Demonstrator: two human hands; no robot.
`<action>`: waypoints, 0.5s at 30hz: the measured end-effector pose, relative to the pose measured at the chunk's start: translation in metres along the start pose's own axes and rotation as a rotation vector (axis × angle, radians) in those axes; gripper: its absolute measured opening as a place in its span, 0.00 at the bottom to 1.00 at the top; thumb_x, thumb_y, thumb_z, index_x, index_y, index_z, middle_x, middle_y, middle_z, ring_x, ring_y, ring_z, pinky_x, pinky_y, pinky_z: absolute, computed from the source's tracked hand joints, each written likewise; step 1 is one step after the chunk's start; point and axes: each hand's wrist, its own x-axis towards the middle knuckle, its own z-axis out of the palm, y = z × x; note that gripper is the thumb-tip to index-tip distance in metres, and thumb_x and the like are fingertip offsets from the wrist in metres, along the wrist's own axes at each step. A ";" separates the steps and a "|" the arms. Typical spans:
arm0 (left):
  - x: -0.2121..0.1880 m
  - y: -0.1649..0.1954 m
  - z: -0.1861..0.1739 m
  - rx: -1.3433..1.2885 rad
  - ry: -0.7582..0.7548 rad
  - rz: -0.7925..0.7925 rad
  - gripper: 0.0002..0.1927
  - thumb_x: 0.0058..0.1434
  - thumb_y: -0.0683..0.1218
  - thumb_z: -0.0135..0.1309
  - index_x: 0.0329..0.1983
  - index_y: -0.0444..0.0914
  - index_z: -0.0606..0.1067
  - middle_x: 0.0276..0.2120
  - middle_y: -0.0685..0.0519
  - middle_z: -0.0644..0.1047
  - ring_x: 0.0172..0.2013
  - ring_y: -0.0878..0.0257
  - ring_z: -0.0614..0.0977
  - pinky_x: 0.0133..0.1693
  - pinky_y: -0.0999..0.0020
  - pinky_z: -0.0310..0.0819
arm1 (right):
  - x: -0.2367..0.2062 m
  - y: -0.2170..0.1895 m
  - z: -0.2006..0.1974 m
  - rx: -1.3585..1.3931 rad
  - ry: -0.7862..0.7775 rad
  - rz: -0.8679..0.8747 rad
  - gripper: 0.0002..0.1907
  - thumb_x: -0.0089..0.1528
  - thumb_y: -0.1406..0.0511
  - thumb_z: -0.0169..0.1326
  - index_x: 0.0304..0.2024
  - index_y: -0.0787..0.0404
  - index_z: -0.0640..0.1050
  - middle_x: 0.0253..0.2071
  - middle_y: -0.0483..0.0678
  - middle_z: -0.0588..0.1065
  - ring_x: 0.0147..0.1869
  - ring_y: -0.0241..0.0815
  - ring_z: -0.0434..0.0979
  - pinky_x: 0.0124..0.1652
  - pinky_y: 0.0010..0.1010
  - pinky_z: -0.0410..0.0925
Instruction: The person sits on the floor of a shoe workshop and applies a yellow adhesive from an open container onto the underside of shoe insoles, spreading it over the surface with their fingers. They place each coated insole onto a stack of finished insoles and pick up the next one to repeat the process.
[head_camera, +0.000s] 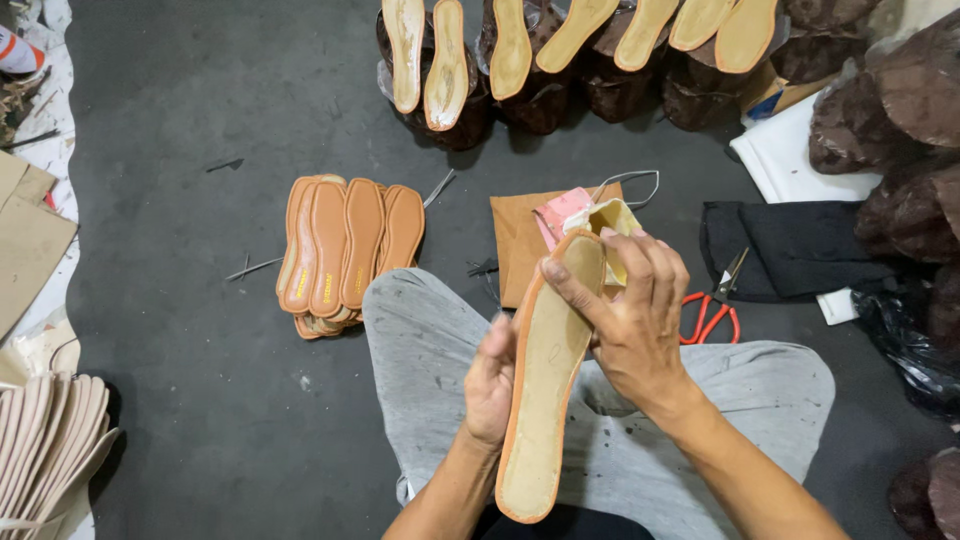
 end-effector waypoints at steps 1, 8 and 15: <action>0.000 0.001 0.000 0.041 0.057 0.006 0.40 0.77 0.64 0.30 0.79 0.31 0.51 0.67 0.42 0.68 0.62 0.57 0.74 0.61 0.63 0.69 | -0.001 -0.002 0.002 -0.017 0.012 -0.013 0.33 0.62 0.68 0.58 0.68 0.33 0.73 0.66 0.54 0.62 0.72 0.59 0.58 0.70 0.56 0.52; 0.012 0.011 0.000 0.057 0.081 0.007 0.45 0.72 0.70 0.26 0.79 0.33 0.52 0.68 0.44 0.68 0.65 0.54 0.73 0.67 0.62 0.66 | -0.018 -0.016 0.011 -0.048 -0.035 -0.052 0.34 0.61 0.72 0.56 0.64 0.30 0.76 0.66 0.51 0.62 0.75 0.54 0.52 0.69 0.57 0.49; 0.028 0.026 -0.045 -0.333 0.204 -0.009 0.38 0.71 0.64 0.34 0.71 0.30 0.59 0.64 0.37 0.69 0.63 0.44 0.72 0.67 0.51 0.62 | -0.044 0.024 0.056 0.374 -0.137 0.073 0.31 0.51 0.74 0.53 0.54 0.41 0.81 0.60 0.52 0.68 0.72 0.54 0.63 0.66 0.53 0.57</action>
